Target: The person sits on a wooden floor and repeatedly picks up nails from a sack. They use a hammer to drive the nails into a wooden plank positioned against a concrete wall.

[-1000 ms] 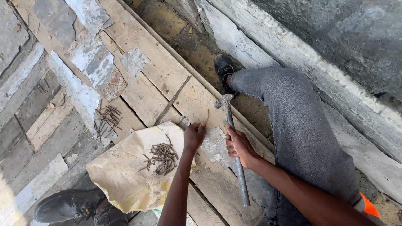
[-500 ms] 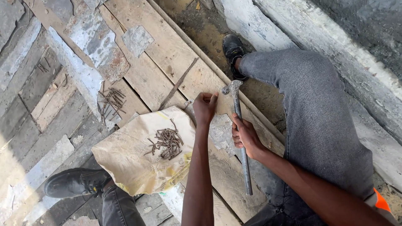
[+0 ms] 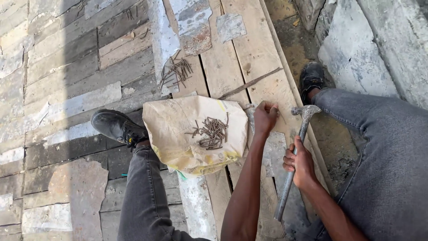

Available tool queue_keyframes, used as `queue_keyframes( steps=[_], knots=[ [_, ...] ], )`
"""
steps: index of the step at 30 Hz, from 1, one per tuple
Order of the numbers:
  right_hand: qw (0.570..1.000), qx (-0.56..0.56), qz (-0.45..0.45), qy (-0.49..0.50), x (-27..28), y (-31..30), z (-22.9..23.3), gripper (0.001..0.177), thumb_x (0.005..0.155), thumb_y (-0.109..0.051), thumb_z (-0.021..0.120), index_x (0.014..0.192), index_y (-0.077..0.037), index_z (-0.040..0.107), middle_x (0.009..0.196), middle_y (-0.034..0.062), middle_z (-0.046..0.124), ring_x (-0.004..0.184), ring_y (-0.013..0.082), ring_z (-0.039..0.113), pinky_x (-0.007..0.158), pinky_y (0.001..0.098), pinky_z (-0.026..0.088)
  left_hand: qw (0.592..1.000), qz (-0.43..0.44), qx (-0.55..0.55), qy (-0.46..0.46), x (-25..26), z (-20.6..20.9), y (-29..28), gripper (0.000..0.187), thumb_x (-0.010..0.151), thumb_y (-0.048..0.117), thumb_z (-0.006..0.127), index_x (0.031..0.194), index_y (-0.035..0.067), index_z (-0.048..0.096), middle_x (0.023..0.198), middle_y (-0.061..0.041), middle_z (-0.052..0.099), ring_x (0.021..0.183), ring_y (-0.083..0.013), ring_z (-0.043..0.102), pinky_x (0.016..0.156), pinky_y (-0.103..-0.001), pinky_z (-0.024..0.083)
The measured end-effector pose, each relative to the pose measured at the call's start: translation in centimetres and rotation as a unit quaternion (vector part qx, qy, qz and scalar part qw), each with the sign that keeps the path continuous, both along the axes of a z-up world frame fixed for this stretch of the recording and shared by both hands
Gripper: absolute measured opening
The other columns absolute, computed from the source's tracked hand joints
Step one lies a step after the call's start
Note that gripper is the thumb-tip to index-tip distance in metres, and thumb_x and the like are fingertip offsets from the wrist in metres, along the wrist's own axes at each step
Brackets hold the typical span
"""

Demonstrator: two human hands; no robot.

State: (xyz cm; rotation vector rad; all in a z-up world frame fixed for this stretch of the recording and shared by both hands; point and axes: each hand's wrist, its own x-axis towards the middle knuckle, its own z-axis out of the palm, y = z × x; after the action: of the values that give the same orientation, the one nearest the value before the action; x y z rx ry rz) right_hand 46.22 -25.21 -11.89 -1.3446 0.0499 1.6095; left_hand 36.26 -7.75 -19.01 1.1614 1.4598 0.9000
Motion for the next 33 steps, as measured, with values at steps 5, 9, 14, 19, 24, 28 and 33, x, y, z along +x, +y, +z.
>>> queue_keyframes(
  steps=[5,9,14,19,24,28,33],
  knots=[
    [1.000,0.002,-0.004,-0.004,-0.2,0.0,-0.7,0.052,0.132,-0.058,0.046,0.099,-0.019,0.049,0.068,-0.0078,0.024,0.047,0.0101,0.026,0.038,0.0287,0.024,0.976,0.126,0.000,-0.175,0.8,1.5,-1.7,0.023,0.117,0.005,0.072,0.128,-0.014,0.067,0.104,-0.022,0.075,0.089,-0.0204,0.084,0.084,-0.028,0.074],
    [1.000,0.004,-0.007,-0.001,-0.1,0.0,-1.0,0.053,0.132,-0.058,0.045,0.097,-0.018,0.049,0.068,-0.0076,0.023,0.046,0.0107,0.027,0.038,0.0287,0.024,0.988,0.117,0.072,-0.065,0.1,-0.4,-2.2,0.011,0.111,-0.003,0.077,0.118,-0.011,0.081,0.095,-0.024,0.081,0.082,-0.0256,0.087,0.071,-0.033,0.075],
    [1.000,0.012,-0.007,-0.012,-0.5,0.4,-2.1,0.052,0.131,-0.059,0.048,0.099,-0.018,0.050,0.068,-0.0074,0.025,0.046,0.0115,0.029,0.037,0.0300,0.026,0.980,0.020,0.106,0.170,-2.2,0.6,-2.2,0.011,0.109,0.015,0.086,0.108,0.003,0.086,0.103,-0.019,0.074,0.097,-0.0488,0.082,0.082,-0.056,0.068],
    [0.999,0.010,-0.009,-0.039,-0.5,-0.4,-1.2,0.052,0.130,-0.061,0.051,0.100,-0.018,0.051,0.069,-0.0073,0.027,0.046,0.0107,0.031,0.038,0.0298,0.029,0.972,0.015,0.134,0.190,-1.9,-1.1,-4.3,0.013,0.105,0.020,0.088,0.105,0.008,0.086,0.109,-0.015,0.067,0.099,-0.0549,0.078,0.085,-0.063,0.065],
    [0.991,0.008,0.041,-0.125,-1.2,-0.7,-0.6,0.050,0.130,-0.058,0.049,0.106,-0.015,0.055,0.070,-0.0051,0.036,0.047,0.0115,0.036,0.040,0.0310,0.033,0.973,0.043,0.152,0.171,-1.7,-2.2,-4.3,0.009,0.103,0.016,0.089,0.106,0.009,0.084,0.107,-0.011,0.066,0.101,-0.0475,0.078,0.087,-0.057,0.064],
    [0.981,0.026,0.065,-0.181,-1.5,-1.2,-0.9,0.049,0.130,-0.058,0.049,0.105,-0.016,0.056,0.070,-0.0062,0.038,0.042,0.0084,0.034,0.038,0.0308,0.032,0.973,0.024,0.138,0.181,-1.4,-2.3,-4.4,0.009,0.104,0.017,0.086,0.105,0.009,0.084,0.109,-0.014,0.066,0.105,-0.0517,0.075,0.089,-0.065,0.062],
    [0.929,0.102,0.119,-0.336,0.5,-1.1,-1.8,0.051,0.133,-0.051,0.048,0.107,-0.010,0.065,0.068,0.0020,0.052,0.039,0.0136,0.051,0.035,0.0316,0.040,0.976,0.055,0.135,0.163,-1.0,-1.5,-4.4,0.013,0.108,0.019,0.081,0.103,0.008,0.082,0.108,-0.014,0.065,0.102,-0.0541,0.076,0.088,-0.063,0.062]
  ],
)
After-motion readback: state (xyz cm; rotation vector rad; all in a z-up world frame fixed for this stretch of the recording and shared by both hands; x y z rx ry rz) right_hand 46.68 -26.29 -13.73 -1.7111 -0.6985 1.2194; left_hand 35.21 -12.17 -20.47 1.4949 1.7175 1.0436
